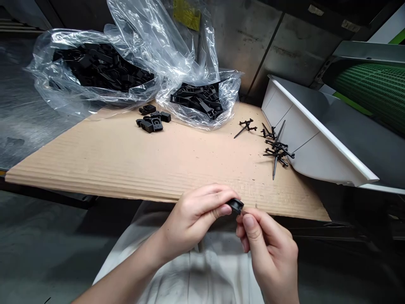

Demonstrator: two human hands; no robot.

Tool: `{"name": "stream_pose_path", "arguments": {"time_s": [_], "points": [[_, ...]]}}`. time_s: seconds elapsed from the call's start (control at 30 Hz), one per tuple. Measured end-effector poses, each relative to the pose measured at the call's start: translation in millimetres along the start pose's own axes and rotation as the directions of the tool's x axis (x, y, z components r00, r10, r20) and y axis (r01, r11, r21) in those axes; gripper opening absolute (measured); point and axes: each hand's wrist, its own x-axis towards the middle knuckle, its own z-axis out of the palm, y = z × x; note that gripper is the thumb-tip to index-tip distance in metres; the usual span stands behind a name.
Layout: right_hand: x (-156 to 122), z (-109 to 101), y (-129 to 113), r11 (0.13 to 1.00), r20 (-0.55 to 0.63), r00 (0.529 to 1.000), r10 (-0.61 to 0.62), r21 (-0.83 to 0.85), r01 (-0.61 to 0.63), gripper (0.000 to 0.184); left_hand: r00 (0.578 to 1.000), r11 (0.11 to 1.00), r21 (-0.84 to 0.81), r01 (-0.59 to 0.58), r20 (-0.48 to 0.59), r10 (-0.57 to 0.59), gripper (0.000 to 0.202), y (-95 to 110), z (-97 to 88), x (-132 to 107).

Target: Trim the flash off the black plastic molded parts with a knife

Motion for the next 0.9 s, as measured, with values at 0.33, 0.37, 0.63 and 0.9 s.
{"name": "stream_pose_path", "arguments": {"time_s": [0.33, 0.37, 0.63, 0.9], "points": [[0.8, 2.1, -1.8, 0.991, 0.086, 0.993, 0.076, 0.105, -0.085, 0.019, 1.0, 1.0, 0.006, -0.016, -0.015, 0.016, 0.019, 0.8, 2.2, 1.3], [0.7, 3.0, -2.4, 0.988, 0.122, 0.989, 0.088, 0.117, -0.102, 0.02, 1.0, 1.0, 0.007, -0.013, -0.02, 0.013, 0.018, 0.4, 2.9, 1.2], [-3.3, -1.5, -5.2, 0.958, 0.046, 0.99, 0.135, 0.249, -0.142, 0.015, 0.999, 1.0, 0.006, -0.008, -0.04, 0.009, 0.02, -0.5, 3.2, 1.1], [-8.7, 1.5, 0.0, 0.997, -0.056, 0.997, -0.054, 0.059, 0.058, 0.028, 0.998, 1.0, -0.011, -0.008, -0.055, 0.007, 0.021, 0.1, 3.4, 1.7]]}}
